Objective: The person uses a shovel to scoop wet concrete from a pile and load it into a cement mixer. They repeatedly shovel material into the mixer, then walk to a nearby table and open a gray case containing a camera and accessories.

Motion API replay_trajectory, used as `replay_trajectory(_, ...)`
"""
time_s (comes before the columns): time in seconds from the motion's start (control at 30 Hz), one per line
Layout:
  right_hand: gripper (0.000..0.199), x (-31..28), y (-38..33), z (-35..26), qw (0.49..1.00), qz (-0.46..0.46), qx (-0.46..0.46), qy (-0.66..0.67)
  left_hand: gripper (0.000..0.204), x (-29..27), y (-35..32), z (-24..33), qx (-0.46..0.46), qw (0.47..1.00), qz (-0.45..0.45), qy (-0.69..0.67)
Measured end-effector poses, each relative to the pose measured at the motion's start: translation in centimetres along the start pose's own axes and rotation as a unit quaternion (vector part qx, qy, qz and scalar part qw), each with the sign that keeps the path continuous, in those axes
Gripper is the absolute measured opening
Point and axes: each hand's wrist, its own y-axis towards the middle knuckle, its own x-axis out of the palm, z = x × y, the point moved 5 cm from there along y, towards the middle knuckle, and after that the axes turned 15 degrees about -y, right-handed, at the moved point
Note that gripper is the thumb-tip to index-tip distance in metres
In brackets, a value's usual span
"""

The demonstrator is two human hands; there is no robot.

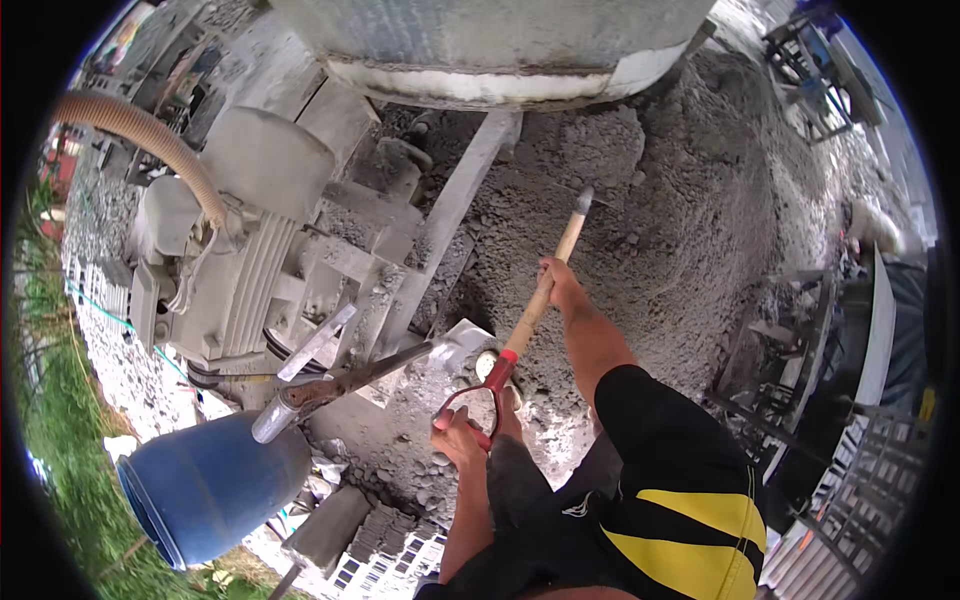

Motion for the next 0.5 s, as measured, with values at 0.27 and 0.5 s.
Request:
replay_trajectory(0.27,0.011,-2.2,-4.0,4.3,0.997,-0.047,-0.015,0.067,0.016,-6.1,-1.2,-0.6,0.119,0.990,-0.042,0.055)
replay_trajectory(0.5,0.013,-4.5,-14.5,2.1,0.968,-0.155,0.021,0.197,0.017,-11.8,-5.9,2.2,0.433,0.850,-0.136,0.269)
